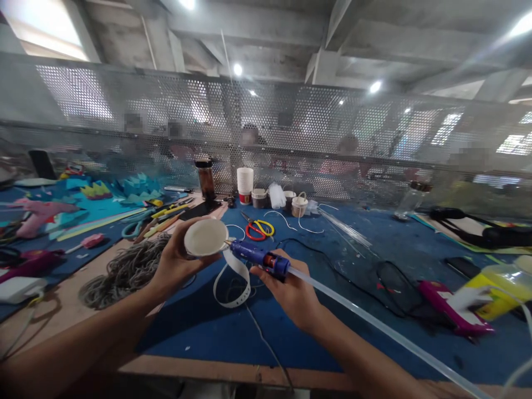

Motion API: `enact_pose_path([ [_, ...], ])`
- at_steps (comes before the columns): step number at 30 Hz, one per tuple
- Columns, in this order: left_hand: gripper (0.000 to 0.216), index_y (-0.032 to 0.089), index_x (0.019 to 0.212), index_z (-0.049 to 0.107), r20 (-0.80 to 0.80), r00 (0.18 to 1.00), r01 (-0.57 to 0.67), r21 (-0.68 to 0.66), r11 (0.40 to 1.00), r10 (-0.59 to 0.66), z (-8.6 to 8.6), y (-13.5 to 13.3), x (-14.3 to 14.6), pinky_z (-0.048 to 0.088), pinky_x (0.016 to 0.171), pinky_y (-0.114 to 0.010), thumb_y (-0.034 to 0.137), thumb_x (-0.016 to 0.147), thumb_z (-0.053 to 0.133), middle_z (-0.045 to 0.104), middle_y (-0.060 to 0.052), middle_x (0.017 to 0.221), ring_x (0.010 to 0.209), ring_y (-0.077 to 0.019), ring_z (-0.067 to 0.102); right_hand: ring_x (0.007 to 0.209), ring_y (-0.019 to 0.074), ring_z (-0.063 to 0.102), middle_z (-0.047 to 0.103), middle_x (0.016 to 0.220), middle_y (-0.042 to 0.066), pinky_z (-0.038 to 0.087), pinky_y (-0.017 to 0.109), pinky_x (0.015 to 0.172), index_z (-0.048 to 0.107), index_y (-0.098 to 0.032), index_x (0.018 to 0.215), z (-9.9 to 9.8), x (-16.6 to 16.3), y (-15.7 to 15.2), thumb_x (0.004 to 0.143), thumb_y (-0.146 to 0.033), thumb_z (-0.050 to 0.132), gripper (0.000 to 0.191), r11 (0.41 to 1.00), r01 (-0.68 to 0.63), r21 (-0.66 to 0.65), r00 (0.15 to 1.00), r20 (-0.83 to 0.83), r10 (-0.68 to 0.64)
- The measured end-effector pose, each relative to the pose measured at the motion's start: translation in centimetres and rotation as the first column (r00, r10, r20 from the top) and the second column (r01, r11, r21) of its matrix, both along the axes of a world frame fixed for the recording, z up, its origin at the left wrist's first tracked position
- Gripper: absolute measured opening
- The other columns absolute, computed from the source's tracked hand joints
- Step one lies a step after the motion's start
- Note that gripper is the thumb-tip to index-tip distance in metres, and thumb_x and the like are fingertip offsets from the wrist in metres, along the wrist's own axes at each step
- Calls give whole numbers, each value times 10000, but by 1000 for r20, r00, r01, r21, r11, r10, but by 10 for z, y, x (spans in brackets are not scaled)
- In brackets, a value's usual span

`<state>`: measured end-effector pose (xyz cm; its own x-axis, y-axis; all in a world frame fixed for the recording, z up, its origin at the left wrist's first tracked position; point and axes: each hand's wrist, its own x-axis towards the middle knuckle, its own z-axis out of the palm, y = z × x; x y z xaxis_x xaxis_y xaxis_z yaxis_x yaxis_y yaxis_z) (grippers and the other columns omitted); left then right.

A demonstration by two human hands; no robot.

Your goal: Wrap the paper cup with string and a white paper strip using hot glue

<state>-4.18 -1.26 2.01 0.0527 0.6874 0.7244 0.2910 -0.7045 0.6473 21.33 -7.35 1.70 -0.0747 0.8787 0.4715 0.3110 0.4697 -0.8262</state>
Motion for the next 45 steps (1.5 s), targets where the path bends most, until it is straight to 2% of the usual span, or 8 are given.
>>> enact_pose_path([
  [5,708,277,1287,540,7,1000,6,13,1000,-6,0,1,-1,486,1050,-440,320,666,876,609,-71,1310,1214,-269,587,590,106,472,566,692,-30,373,227,535,631,-190,823,4,-1,-3,860,-349,734,193,999,-39,1,999,34,39],
  [12,718,276,1288,546,14,1000,6,28,1000,-6,0,1,-1,497,1034,-421,287,655,885,614,-67,1299,1203,-261,591,577,103,437,545,670,-38,362,236,548,627,-186,840,1,1,-2,868,-354,722,195,1000,-20,23,994,109,18],
  [18,719,270,1294,540,4,999,31,39,999,-31,1,0,-2,490,1039,-423,264,661,881,605,-77,1323,1225,-262,580,570,112,476,562,663,-37,381,232,548,618,-196,822,-1,1,0,860,-388,725,223,1000,-4,11,995,97,3],
  [29,709,265,1292,538,-21,999,36,50,998,-35,3,-1,-1,477,1053,-421,263,670,879,598,-81,1326,1234,-258,570,618,142,575,611,696,1,470,229,573,649,-194,821,-3,0,0,876,-494,676,307,996,37,79,989,138,-48],
  [39,689,264,1286,541,-29,999,16,38,999,-15,4,-2,-1,495,1032,-453,319,680,864,607,-90,1325,1225,-275,582,542,107,430,511,626,-40,401,233,552,604,-195,803,-1,1,0,883,-489,673,313,996,63,64,979,188,-74],
  [45,683,260,1284,540,-41,999,8,22,1000,-8,5,-3,-1,502,1026,-463,349,685,856,603,-95,1331,1224,-284,584,549,118,440,533,645,-30,390,242,535,578,-209,801,0,2,0,884,-500,666,316,996,74,53,981,177,-82],
])
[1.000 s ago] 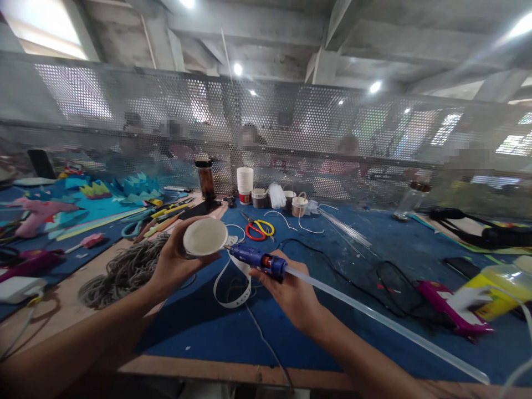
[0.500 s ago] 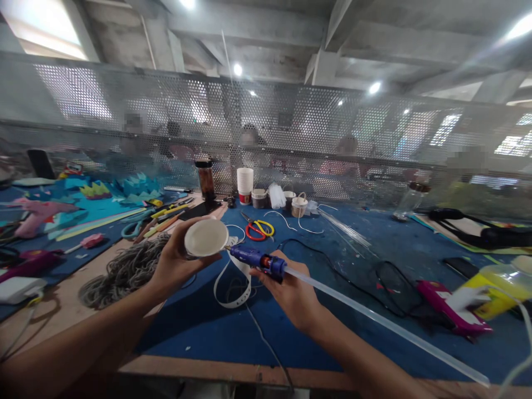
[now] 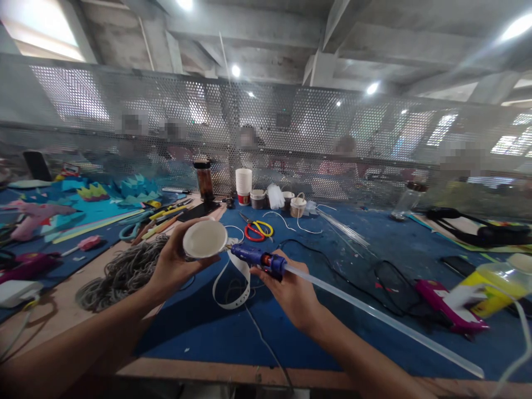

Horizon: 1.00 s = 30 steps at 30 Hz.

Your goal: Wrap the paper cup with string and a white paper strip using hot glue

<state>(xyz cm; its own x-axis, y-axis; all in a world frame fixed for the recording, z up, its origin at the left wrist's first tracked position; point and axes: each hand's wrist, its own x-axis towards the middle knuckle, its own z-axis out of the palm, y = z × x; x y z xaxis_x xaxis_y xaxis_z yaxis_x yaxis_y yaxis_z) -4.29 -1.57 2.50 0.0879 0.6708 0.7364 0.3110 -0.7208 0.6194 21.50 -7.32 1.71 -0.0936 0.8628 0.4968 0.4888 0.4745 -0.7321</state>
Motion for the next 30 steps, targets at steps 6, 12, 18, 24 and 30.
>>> enact_pose_path([
  [6,681,258,1288,539,-5,1000,-13,4,1000,13,-1,1,0,502,1027,-457,350,690,850,600,-95,1340,1230,-287,583,551,124,464,542,652,-32,406,242,552,569,-215,831,2,1,0,900,-496,651,301,1000,-1,-18,1000,28,2],
  [12,697,257,1299,530,-7,1000,11,-17,1000,-11,-3,2,-1,489,1049,-462,349,688,855,584,-105,1360,1232,-285,587,584,139,512,594,688,-12,435,242,558,590,-217,864,-2,1,2,897,-504,651,296,1000,12,-19,1000,9,-12],
  [18,717,256,1295,543,3,1000,14,-43,999,-14,-3,1,-1,470,1068,-501,327,661,870,596,-113,1353,1234,-298,591,595,146,551,615,688,-5,427,231,522,604,-213,866,1,2,1,897,-505,651,297,1000,9,-13,1000,10,-9],
  [24,721,267,1292,547,4,1000,23,-89,996,-22,-1,-2,1,480,1057,-499,319,653,877,610,-110,1344,1221,-295,602,595,149,572,629,690,-2,452,239,543,613,-212,858,3,2,2,900,-512,641,304,999,33,12,999,30,-33],
  [30,728,273,1296,540,-9,999,32,-72,997,-33,-2,-1,1,488,1056,-480,333,654,878,617,-105,1338,1226,-290,603,613,166,611,643,698,10,453,237,514,631,-209,905,5,2,2,906,-520,629,311,999,32,-5,999,8,-32],
])
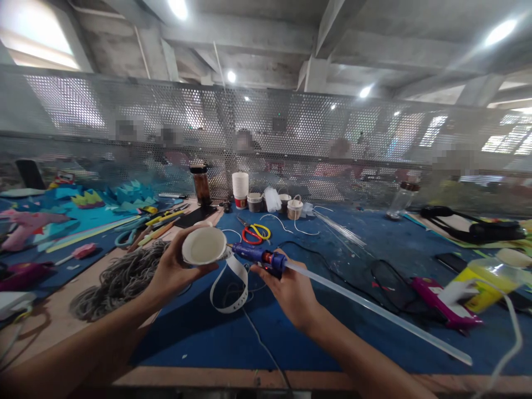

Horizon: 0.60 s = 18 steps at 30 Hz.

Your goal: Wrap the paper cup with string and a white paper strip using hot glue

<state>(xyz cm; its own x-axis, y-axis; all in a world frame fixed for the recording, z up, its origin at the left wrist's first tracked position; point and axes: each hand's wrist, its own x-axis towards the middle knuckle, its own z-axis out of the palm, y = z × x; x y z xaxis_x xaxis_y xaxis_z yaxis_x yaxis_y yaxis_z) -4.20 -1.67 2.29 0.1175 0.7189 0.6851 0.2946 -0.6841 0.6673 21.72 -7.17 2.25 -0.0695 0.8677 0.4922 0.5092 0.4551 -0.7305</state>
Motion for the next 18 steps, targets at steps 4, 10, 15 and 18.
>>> enact_pose_path([
  [4,734,263,1309,532,-8,1000,8,-3,1000,-8,-1,0,-1,501,1041,-488,351,663,870,617,-116,1330,1204,-293,616,582,156,586,629,680,7,439,234,494,627,-204,901,0,0,0,900,-512,640,308,1000,11,-9,1000,-11,-11],
  [10,741,277,1306,530,-17,1000,22,8,1000,-22,-6,3,-1,534,1008,-448,374,656,872,634,-100,1311,1172,-282,638,553,147,562,629,673,7,426,235,475,628,-202,891,-6,1,2,881,-509,661,309,999,37,-4,997,-62,-37],
  [15,705,271,1269,550,-1,998,55,-25,998,-55,-4,1,0,536,1003,-453,354,651,878,640,-99,1295,1159,-283,643,547,152,574,613,649,-6,429,236,482,612,-210,884,-5,2,3,887,-525,651,317,999,36,-7,999,-26,-36],
  [18,676,269,1249,562,-18,997,68,-42,997,-69,-1,-2,0,540,997,-433,344,655,877,646,-92,1280,1156,-278,646,538,146,564,617,664,-5,429,238,489,604,-211,899,-4,3,3,896,-528,638,319,999,46,-1,999,-8,-46],
])
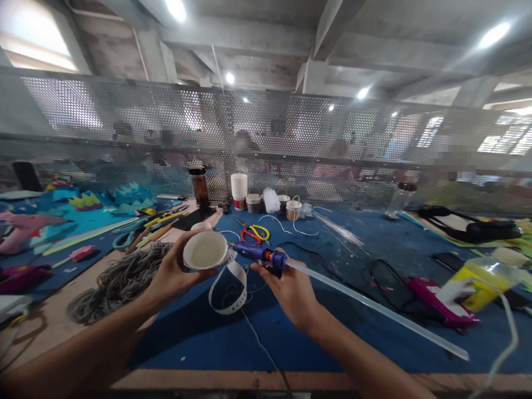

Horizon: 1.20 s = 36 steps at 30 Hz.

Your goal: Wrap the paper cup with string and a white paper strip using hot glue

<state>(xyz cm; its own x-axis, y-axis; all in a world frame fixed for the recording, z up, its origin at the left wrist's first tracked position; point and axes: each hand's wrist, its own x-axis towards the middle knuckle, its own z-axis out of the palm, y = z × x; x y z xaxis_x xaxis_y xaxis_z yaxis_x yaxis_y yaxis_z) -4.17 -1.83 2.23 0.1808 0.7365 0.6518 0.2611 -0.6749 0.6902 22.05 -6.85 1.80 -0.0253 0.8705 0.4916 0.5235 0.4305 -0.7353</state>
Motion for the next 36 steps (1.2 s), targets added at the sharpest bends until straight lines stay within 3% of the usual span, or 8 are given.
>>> enact_pose_path([
  [15,702,255,1269,550,7,998,64,-36,997,-63,3,-4,2,545,981,-404,315,649,875,665,-99,1271,1178,-284,641,520,151,555,581,611,-13,427,246,488,599,-200,869,5,-1,-2,900,-543,624,345,999,29,-32,999,33,-28],
  [20,685,240,1277,546,-23,999,25,-112,993,-28,5,-3,-1,510,1022,-380,346,675,855,633,-92,1305,1208,-272,613,529,146,548,577,624,-13,425,243,497,581,-203,859,6,-1,-2,909,-542,611,344,999,22,-36,999,40,-20],
  [36,802,205,1300,518,84,995,-25,-270,963,50,8,1,1,461,1076,-401,353,599,878,603,-101,1331,1221,-274,593,645,185,617,655,743,29,454,253,535,593,-208,910,7,-5,-7,905,-524,623,317,1000,-17,-15,999,40,17],
])
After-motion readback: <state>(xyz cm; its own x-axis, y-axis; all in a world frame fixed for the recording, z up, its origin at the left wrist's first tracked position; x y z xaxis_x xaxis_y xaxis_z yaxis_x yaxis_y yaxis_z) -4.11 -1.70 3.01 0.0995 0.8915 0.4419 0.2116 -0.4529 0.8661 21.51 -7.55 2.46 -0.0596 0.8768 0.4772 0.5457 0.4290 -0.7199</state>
